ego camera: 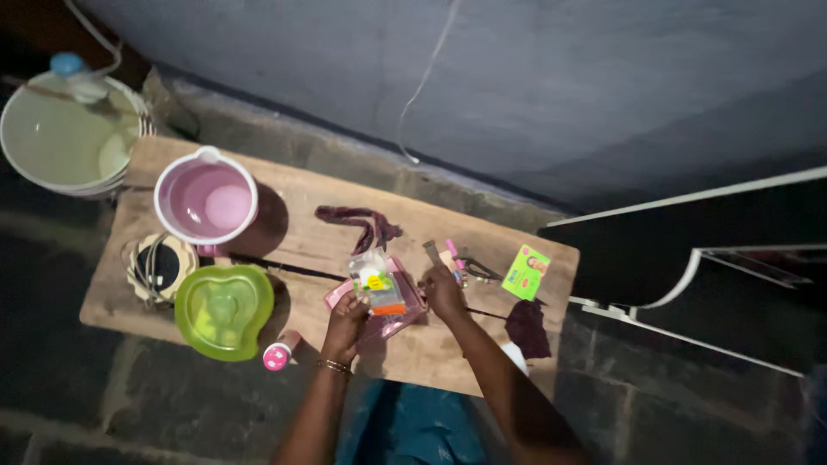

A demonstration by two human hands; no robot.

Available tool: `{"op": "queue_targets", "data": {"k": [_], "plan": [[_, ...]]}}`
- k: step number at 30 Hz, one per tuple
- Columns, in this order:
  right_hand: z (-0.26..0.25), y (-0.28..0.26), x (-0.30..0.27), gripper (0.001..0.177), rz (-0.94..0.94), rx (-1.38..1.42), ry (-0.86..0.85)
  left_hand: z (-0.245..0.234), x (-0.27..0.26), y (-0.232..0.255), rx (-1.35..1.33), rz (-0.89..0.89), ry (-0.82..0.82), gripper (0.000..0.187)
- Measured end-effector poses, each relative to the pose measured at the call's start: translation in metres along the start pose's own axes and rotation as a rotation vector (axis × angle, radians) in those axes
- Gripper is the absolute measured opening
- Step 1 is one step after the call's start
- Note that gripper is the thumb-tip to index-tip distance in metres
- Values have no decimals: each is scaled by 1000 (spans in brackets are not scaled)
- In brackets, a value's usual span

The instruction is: The person organizes cosmetic items by picking them up from a wooden table and placing them into a mirrored vanity cabinet. The person handles nail polish bottles, small boxes, tubes, and brushes one by one, moving them from the table to the cabinet shelves.

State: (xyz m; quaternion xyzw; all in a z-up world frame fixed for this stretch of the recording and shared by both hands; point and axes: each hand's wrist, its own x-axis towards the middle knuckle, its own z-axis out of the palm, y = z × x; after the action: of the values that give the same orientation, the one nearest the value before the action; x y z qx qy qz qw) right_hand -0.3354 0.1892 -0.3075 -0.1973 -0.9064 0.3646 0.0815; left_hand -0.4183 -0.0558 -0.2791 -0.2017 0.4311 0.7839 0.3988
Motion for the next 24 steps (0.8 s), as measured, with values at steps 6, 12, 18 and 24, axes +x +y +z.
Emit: {"op": "queue_targets", "data": {"k": [6, 12, 18, 24], "plan": [[-70, -15, -53, 26, 564, 379, 47, 87, -43, 51, 19, 78, -168, 37], [-134, -41, -116, 23, 609, 809, 207, 158, -96, 83, 286, 339, -199, 37], [-189, -50, -143, 24, 736, 904, 221, 245, -163, 105, 669, 740, -60, 22], [-258, -71, -152, 25, 411, 940, 321, 313, -221, 99, 1121, 1730, -89, 15]]}}
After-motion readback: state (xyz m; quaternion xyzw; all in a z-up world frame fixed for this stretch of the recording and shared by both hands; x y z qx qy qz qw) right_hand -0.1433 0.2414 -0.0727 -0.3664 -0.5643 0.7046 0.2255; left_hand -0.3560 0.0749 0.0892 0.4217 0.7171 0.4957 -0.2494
